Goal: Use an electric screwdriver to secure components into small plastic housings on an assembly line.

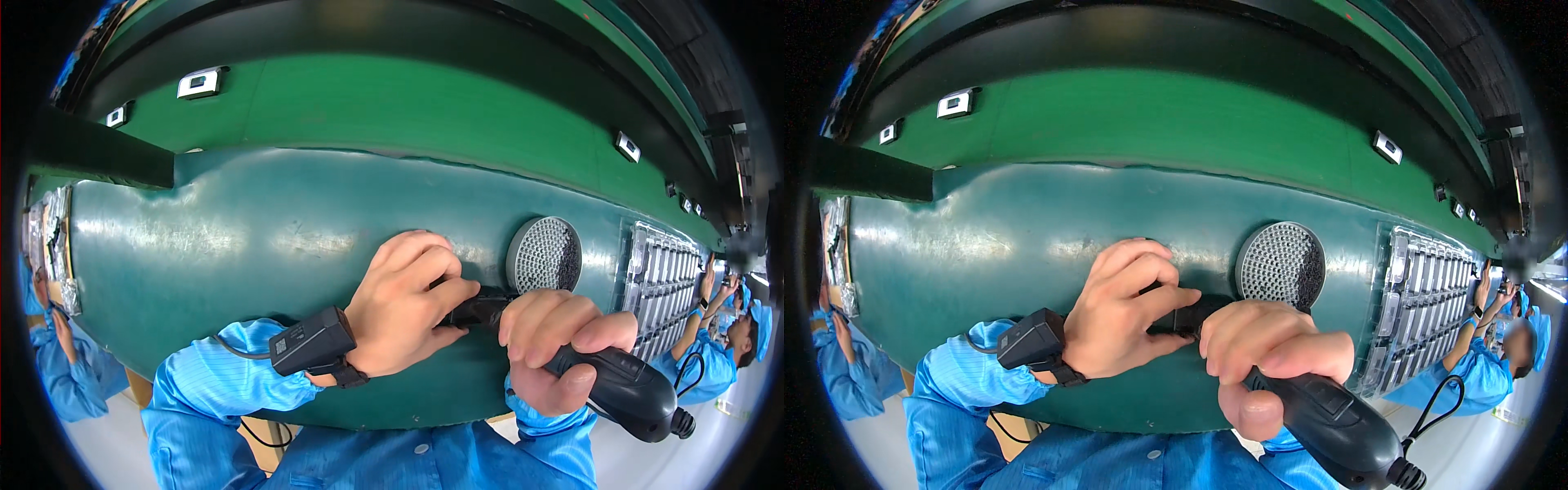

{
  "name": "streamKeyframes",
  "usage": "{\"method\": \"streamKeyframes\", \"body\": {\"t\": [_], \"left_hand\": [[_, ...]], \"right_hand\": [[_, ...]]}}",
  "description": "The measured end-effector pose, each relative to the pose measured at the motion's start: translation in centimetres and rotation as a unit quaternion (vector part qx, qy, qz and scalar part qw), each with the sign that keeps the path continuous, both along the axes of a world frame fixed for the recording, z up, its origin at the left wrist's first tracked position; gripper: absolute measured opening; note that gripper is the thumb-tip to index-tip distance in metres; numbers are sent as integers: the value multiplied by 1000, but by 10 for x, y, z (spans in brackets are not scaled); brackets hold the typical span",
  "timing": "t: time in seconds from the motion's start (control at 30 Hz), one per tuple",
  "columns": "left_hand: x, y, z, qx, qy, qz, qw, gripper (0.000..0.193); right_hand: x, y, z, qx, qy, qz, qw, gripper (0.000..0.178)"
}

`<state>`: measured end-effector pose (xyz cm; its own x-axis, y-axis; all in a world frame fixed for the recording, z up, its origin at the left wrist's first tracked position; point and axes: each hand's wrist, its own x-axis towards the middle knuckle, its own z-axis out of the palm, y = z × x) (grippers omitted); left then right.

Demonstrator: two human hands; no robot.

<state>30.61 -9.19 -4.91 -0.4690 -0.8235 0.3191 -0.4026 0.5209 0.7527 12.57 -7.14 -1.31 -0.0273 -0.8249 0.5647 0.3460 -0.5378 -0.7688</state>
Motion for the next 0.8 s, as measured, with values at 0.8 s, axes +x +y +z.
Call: {"method": "streamKeyframes", "body": {"t": [0.8], "left_hand": [[5, -1, 0, 0, 7, -2, 1000, 57]], "right_hand": [[7, 0, 1, -21, 13, 10, 1000, 41]]}}
